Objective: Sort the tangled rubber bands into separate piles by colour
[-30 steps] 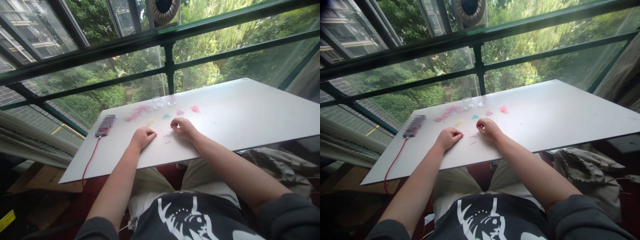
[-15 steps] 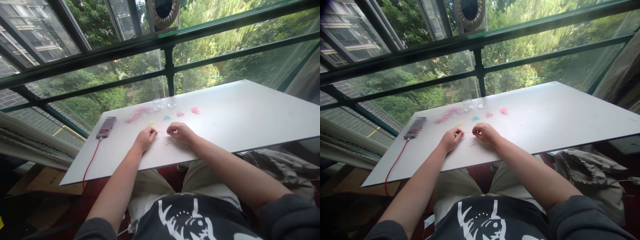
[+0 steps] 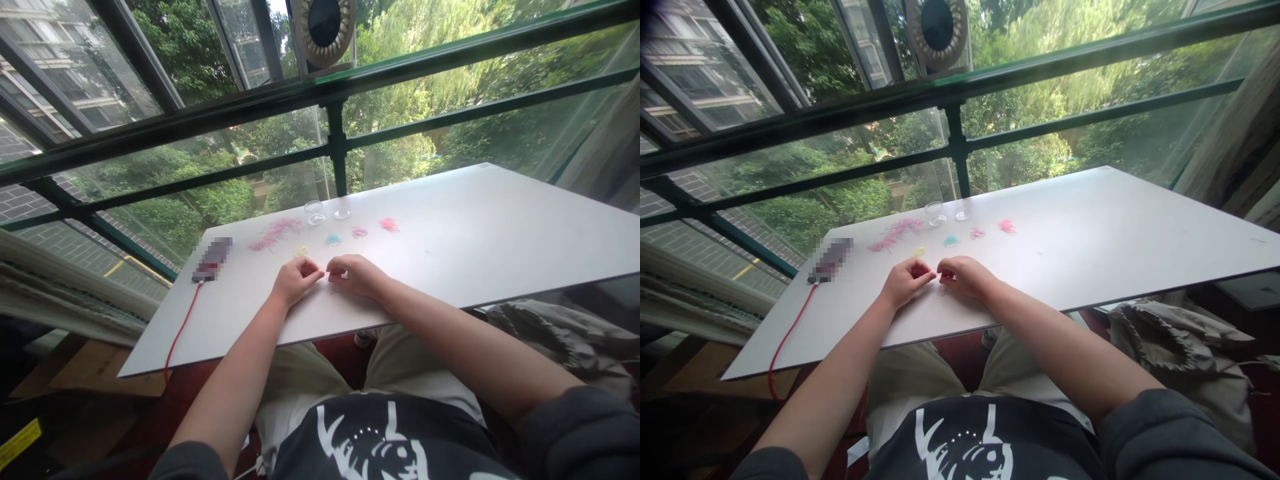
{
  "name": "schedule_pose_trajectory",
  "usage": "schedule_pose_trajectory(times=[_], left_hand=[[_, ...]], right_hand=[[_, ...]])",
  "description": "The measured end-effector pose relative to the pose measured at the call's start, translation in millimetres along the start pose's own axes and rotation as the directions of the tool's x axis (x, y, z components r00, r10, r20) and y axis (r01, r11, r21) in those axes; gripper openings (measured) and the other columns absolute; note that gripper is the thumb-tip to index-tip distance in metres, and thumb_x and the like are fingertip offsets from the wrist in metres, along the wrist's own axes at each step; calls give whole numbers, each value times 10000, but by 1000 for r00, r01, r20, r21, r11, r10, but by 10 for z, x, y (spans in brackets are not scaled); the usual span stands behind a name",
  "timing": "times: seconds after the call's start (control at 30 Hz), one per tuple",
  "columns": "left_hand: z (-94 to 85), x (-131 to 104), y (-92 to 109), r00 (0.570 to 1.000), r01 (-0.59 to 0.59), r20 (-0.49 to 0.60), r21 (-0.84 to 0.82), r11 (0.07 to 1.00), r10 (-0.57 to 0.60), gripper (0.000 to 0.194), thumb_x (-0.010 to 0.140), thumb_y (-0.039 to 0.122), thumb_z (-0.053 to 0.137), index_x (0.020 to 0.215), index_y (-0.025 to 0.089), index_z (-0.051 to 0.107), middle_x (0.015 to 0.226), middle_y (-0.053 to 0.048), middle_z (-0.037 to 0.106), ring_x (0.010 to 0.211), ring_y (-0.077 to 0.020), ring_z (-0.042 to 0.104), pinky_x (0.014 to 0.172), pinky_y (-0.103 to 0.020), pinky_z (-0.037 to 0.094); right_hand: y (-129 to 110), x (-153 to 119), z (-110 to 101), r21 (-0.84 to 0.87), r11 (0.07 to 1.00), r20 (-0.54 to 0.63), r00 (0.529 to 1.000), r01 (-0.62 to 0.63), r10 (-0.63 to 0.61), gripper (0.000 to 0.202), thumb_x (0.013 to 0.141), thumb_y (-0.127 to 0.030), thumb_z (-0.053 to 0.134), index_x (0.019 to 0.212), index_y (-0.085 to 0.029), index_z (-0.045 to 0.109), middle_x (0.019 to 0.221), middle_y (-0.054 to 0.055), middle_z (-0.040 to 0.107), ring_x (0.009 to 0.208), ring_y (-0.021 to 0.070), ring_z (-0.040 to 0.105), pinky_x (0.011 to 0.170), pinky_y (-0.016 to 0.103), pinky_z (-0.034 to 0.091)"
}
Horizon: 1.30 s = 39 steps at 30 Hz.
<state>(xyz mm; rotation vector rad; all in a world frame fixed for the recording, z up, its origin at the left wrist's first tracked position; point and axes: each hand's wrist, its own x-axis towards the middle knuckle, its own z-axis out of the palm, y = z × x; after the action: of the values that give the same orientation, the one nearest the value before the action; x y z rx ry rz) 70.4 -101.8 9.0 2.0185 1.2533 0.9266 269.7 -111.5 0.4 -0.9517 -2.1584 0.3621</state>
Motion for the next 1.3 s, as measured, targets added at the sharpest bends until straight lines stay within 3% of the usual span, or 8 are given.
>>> schedule_pose_trajectory(times=[0.43, 0.63, 0.8, 0.97, 1.13, 1.3], left_hand=[[42, 1, 1, 994, 88, 85, -217, 972, -71, 323, 658, 422, 725, 815, 151, 647, 722, -53, 705, 691, -179, 663, 638, -282, 515], [34, -9, 34, 989, 92, 127, -185, 978, -69, 272, 655, 394, 727, 732, 151, 632, 671, -34, 687, 643, -153, 637, 594, -248, 483], [36, -26, 63, 993, 61, 112, -120, 991, -48, 274, 682, 424, 695, 741, 156, 705, 644, -24, 682, 599, -133, 598, 553, -232, 448], [60, -33, 54, 994, 37, 111, -161, 986, -19, 304, 660, 440, 719, 750, 150, 719, 722, -59, 708, 644, -153, 615, 580, -246, 465], [88, -38, 25, 991, 10, 130, -246, 969, 23, 268, 657, 386, 729, 773, 146, 713, 756, -73, 714, 685, -164, 636, 626, -253, 487], [98, -35, 30, 993, -8, 110, -226, 974, 34, 220, 686, 337, 701, 774, 135, 710, 713, -65, 698, 612, -131, 600, 569, -230, 453]], right_hand=[[9, -7, 19, 29, 1000, -10, 1000, -4, 4, 254, 759, -171, 621, 1011, -198, 613, 764, 12, 684, 651, 109, 576, 660, 233, 456], [-4, -3, 31, -30, 998, 14, 999, 47, -47, 227, 778, -188, 623, 1001, -181, 663, 762, 36, 686, 643, 119, 580, 659, 240, 456], [-20, -1, 17, -57, 997, 10, 999, 53, -53, 144, 788, -218, 622, 903, -184, 702, 738, 47, 681, 649, 134, 590, 656, 248, 451], [-39, -3, 3, -89, 996, 7, 1000, 16, -15, 88, 758, -152, 609, 764, -173, 693, 681, 41, 652, 620, 138, 575, 619, 248, 441], [-17, -19, 8, -120, 992, 9, 1000, 30, -29, 95, 753, -134, 597, 758, -174, 684, 671, 39, 637, 615, 141, 566, 613, 252, 439], [3, -21, 21, -147, 987, -9, 998, 58, -60, 85, 762, -141, 598, 749, -179, 673, 659, 40, 621, 620, 147, 563, 607, 256, 441]])
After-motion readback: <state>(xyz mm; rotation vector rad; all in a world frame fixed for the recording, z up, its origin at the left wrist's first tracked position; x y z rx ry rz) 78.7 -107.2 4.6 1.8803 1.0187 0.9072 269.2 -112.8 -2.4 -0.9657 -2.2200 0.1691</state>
